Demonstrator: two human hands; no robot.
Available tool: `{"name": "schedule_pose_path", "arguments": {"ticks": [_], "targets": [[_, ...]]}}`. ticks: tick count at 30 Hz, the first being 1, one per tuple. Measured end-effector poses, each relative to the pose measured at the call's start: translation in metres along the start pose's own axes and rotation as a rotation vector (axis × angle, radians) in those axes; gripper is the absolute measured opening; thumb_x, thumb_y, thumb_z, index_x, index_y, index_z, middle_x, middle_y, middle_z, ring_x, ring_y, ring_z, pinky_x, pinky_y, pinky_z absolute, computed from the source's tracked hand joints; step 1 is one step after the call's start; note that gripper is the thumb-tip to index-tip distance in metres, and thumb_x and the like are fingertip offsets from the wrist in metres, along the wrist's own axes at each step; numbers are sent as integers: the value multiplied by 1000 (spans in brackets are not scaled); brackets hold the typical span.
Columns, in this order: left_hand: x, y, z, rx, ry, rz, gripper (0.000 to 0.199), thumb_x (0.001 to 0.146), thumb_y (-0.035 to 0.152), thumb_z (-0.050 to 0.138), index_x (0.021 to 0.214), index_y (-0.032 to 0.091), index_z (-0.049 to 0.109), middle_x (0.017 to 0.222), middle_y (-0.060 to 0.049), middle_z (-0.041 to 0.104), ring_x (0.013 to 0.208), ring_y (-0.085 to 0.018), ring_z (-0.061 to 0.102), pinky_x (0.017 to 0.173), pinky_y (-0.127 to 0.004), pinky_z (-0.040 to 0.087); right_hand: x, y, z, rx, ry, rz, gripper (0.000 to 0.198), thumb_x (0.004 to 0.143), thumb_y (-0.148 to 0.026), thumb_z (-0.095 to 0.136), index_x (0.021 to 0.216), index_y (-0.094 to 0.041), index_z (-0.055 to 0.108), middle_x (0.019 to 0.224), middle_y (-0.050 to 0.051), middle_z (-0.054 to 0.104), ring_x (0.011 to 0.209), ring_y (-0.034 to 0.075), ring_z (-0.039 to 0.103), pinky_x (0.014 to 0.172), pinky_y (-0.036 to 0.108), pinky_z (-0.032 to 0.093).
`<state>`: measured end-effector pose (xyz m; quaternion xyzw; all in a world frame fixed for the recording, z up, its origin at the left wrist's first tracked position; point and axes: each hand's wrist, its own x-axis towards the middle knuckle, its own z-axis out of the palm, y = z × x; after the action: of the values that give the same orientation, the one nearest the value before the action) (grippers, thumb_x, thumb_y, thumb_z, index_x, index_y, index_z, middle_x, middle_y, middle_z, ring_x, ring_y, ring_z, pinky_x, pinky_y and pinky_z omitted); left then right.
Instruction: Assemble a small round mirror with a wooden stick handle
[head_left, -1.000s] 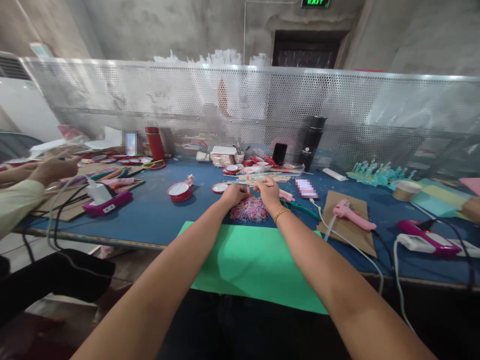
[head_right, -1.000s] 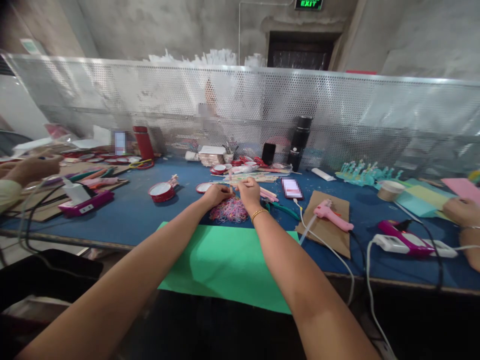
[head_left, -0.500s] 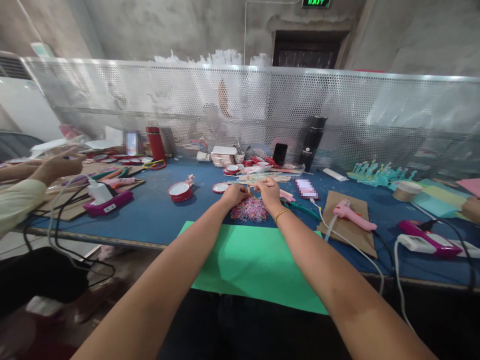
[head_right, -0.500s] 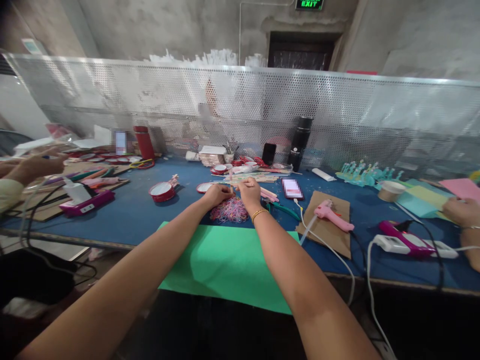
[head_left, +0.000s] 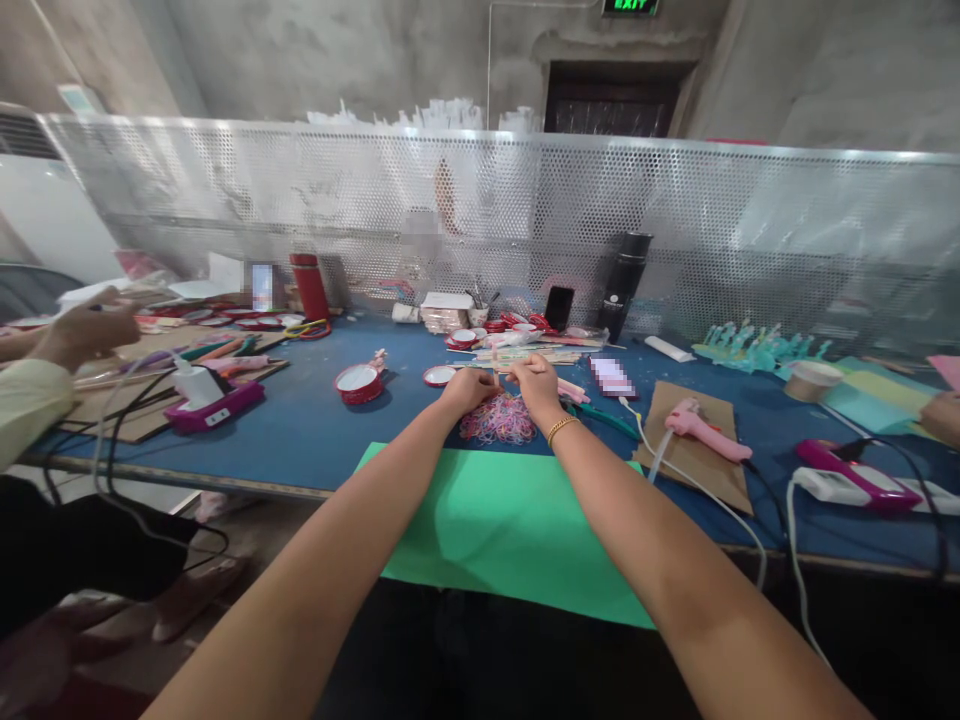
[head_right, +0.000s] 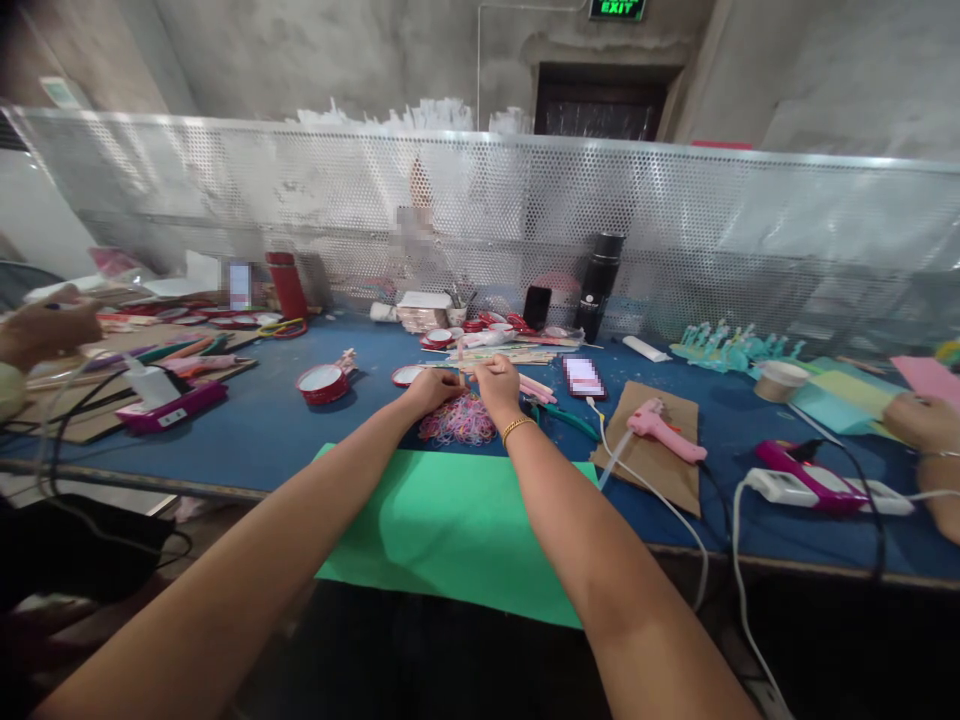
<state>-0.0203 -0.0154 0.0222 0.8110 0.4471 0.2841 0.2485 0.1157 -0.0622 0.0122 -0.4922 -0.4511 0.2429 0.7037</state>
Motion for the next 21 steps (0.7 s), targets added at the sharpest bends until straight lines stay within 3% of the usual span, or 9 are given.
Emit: {"name": "schedule_pose_path", "arguments": {"ticks": [6, 14, 21], "targets": [[0, 1, -1, 0, -8, -9, 27, 60, 38, 65, 72, 15, 73, 57, 2, 63, 56, -12, 48, 53, -23, 32, 2, 3, -3, -32, 73, -13, 9, 63, -26, 53, 56, -21, 49, 51, -4, 59, 50, 13, 51, 53, 24, 40], [0, 0, 0, -1, -9, -17, 24, 61, 37, 65, 68, 15, 71, 56, 2, 60, 54, -11, 46, 54, -23, 32, -1, -1, 1, -9, -2, -22, 6, 63, -24, 53, 58, -21, 50, 52, -4, 60, 50, 12, 52, 53, 23, 40], [-1, 1, -2, 17, -5, -15, 28, 61, 38, 65, 72, 15, 73, 60, 1, 63, 56, -12, 48, 54, -24, 32, 1, 1, -2, -15, 65, -23, 10, 63, -25, 53, 56, -21, 48, 50, -4, 59, 49, 12, 51, 52, 23, 40]]}}
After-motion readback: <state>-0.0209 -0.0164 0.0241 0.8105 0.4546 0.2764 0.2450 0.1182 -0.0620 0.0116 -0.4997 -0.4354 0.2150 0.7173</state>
